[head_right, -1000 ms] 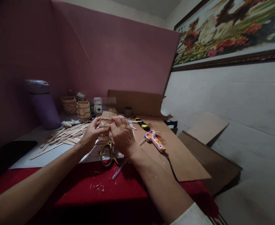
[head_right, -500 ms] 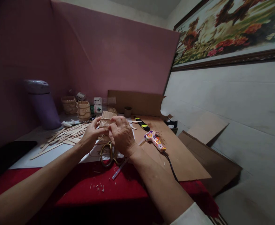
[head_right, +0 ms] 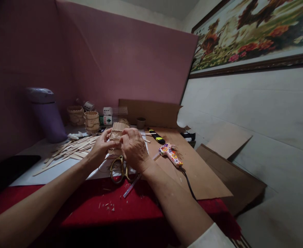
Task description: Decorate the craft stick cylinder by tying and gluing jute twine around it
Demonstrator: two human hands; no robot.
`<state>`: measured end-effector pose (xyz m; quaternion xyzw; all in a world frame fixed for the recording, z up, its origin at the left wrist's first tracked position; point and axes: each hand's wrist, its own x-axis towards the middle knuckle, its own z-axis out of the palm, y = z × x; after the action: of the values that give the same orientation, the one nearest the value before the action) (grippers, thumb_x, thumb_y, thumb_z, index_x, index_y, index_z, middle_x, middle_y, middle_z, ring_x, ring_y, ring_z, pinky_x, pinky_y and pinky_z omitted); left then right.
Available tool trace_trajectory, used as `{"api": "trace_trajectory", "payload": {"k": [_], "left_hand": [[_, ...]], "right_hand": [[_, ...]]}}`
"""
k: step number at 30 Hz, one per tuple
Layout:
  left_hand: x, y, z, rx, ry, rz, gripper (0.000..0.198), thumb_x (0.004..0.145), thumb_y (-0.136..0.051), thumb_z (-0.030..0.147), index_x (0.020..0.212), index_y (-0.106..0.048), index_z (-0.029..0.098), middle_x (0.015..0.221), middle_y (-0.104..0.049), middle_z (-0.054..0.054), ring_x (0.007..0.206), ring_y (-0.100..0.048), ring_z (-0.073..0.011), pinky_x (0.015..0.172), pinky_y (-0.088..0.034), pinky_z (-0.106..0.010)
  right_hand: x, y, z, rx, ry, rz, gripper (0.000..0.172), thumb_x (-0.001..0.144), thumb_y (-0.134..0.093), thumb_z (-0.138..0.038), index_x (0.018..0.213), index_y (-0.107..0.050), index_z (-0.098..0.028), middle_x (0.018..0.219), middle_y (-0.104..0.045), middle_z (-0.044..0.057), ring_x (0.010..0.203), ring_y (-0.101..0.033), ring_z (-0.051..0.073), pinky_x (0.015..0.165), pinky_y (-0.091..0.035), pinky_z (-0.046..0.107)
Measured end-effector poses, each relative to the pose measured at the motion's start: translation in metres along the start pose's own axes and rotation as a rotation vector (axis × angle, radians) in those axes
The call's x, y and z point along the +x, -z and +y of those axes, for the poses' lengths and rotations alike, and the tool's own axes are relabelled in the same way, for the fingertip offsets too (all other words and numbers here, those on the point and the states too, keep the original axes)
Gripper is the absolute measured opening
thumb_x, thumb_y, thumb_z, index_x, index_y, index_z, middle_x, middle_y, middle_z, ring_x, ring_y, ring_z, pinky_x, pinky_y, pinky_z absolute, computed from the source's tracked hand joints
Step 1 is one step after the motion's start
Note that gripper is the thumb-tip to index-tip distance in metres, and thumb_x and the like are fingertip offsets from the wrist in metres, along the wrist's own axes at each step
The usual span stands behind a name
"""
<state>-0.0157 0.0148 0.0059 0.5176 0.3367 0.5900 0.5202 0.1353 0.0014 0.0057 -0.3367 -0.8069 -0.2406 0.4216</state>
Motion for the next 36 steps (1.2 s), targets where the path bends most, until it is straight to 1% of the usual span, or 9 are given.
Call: {"api": "trace_trajectory", "payload": {"k": [5,11,14,17,23,27,30,33,36], "left_hand": [[0.002,0.000,-0.003,0.016,-0.042,0.021,0.078,0.051,-0.083,0.024,0.123,-0.054,0.016,0.105,-0.066,-0.006,0.090,-0.064,-0.0232,0.077,-0.051,-0.034],[0.003,0.001,-0.003,0.035,-0.047,0.029,0.077,0.050,-0.084,0.024,0.122,-0.055,0.016,0.102,-0.066,-0.005,0.089,-0.064,-0.0235,0.076,-0.051,-0.034],[0.003,0.001,-0.003,0.044,-0.045,0.016,0.081,0.051,-0.084,0.025,0.125,-0.053,0.016,0.107,-0.065,-0.007,0.091,-0.064,-0.0239,0.077,-0.051,-0.034],[0.003,0.002,-0.004,0.055,-0.046,0.018,0.082,0.053,-0.084,0.027,0.128,-0.052,0.016,0.110,-0.064,-0.008,0.092,-0.064,-0.0242,0.077,-0.052,-0.034],[0.002,0.002,-0.006,0.050,-0.051,0.038,0.079,0.053,-0.083,0.027,0.126,-0.053,0.016,0.109,-0.064,-0.008,0.092,-0.065,-0.0237,0.075,-0.051,-0.032],[0.002,0.003,-0.007,0.057,-0.021,0.029,0.077,0.055,-0.080,0.027,0.126,-0.053,0.017,0.110,-0.063,-0.008,0.087,-0.065,-0.0219,0.072,-0.051,-0.031],[0.003,0.005,-0.009,0.075,-0.003,0.032,0.074,0.057,-0.077,0.026,0.127,-0.054,0.019,0.110,-0.064,-0.007,0.083,-0.064,-0.0206,0.069,-0.051,-0.031],[0.004,0.006,-0.009,0.040,-0.014,0.032,0.071,0.056,-0.076,0.026,0.123,-0.057,0.018,0.103,-0.065,-0.006,0.082,-0.065,-0.0209,0.069,-0.051,-0.031],[0.003,0.006,-0.007,0.020,0.041,0.042,0.070,0.055,-0.077,0.028,0.122,-0.056,0.020,0.097,-0.066,-0.005,0.074,-0.065,-0.0199,0.063,-0.050,-0.031]], "right_hand": [[0.003,0.005,0.000,-0.011,0.007,-0.026,0.014,0.091,-0.051,-0.012,0.093,-0.064,-0.014,0.110,-0.061,0.016,0.108,-0.051,0.028,0.094,-0.048,0.043],[0.006,0.009,0.004,-0.014,0.054,-0.102,0.012,0.090,-0.053,-0.011,0.093,-0.065,-0.012,0.111,-0.061,0.017,0.108,-0.050,0.029,0.095,-0.047,0.044],[0.007,0.008,0.006,-0.055,0.099,-0.123,0.014,0.092,-0.051,-0.010,0.093,-0.065,-0.011,0.111,-0.061,0.017,0.108,-0.049,0.029,0.094,-0.048,0.043],[0.006,0.004,0.007,-0.100,0.118,-0.108,0.018,0.093,-0.046,-0.010,0.094,-0.064,-0.010,0.110,-0.061,0.018,0.107,-0.049,0.029,0.093,-0.048,0.044],[0.002,0.000,0.003,-0.070,0.048,-0.071,0.015,0.091,-0.047,-0.009,0.094,-0.062,-0.013,0.112,-0.058,0.018,0.106,-0.049,0.029,0.092,-0.049,0.045],[0.000,-0.003,0.002,-0.052,0.037,-0.038,0.013,0.087,-0.049,-0.007,0.093,-0.061,-0.009,0.110,-0.057,0.021,0.106,-0.048,0.030,0.093,-0.049,0.045],[-0.001,-0.006,0.003,-0.047,-0.010,-0.018,0.014,0.086,-0.049,-0.007,0.093,-0.060,-0.009,0.109,-0.057,0.021,0.105,-0.048,0.030,0.092,-0.049,0.045],[-0.001,-0.007,0.002,-0.026,-0.041,-0.025,0.014,0.087,-0.047,-0.008,0.094,-0.059,-0.012,0.109,-0.056,0.019,0.104,-0.048,0.029,0.091,-0.049,0.046],[-0.001,-0.005,0.001,0.006,-0.050,-0.035,0.014,0.087,-0.047,-0.008,0.094,-0.058,-0.014,0.110,-0.056,0.018,0.105,-0.048,0.029,0.090,-0.050,0.046]]}}
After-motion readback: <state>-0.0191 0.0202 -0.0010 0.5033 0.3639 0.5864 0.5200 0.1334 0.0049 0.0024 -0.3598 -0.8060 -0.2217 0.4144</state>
